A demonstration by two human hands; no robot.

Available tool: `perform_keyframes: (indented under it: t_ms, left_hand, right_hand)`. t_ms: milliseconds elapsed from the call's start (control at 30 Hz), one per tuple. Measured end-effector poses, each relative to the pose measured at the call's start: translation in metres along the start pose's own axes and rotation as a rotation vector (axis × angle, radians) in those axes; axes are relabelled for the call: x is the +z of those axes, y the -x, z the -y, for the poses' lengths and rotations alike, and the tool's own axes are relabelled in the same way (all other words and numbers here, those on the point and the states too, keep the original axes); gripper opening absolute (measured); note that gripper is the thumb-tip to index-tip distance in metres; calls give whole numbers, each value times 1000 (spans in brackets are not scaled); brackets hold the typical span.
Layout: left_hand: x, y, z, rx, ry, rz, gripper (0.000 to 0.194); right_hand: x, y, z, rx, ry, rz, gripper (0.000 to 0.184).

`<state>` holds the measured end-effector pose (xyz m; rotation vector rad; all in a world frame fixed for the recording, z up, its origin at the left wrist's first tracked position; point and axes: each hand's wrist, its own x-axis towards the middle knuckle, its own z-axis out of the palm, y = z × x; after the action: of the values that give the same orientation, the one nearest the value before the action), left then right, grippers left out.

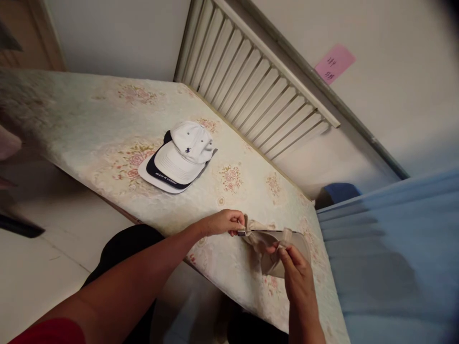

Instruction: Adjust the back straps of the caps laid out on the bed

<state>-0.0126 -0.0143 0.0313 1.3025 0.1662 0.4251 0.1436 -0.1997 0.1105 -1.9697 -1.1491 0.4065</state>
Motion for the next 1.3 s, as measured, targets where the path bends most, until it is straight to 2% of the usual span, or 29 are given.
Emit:
perform_keyframes:
  t_ms: [267, 433, 567, 700, 767, 867, 933, 1100, 1300]
  left_hand:
    - [-14, 2, -7, 102, 233, -49, 17]
    - [-18, 4, -4, 117, 313, -22, 18]
    - [-17, 4, -4, 91, 282, -21, 20]
    - [-16, 5, -5, 85, 273, -25, 22]
    - [-16, 5, -6, 85, 268, -30, 22]
    - [-15, 4, -4, 80, 252, -41, 22]
    - [-14, 3, -3, 86, 231, -43, 21]
    - [-13, 2, 0, 95, 169, -43, 18]
    - [-10, 1, 0, 89, 145, -37, 18]
  right_hand:
    - [-16, -12, 30, 4, -453, -47, 17]
    - [-14, -15, 45, -28, -552, -6, 12]
    - [-6, -12, 39, 54, -554, 100, 18]
    - [-2, -11, 22, 177, -518, 238, 43]
    - [-2, -15, 12, 218, -492, 220, 47]
    - [0, -25, 2, 282, -397, 176, 39]
    - [2, -30, 1, 279, -294, 257, 33]
    - [16, -31, 17, 214, -219, 608, 32]
    - [31, -35, 36, 180, -156, 794, 32]
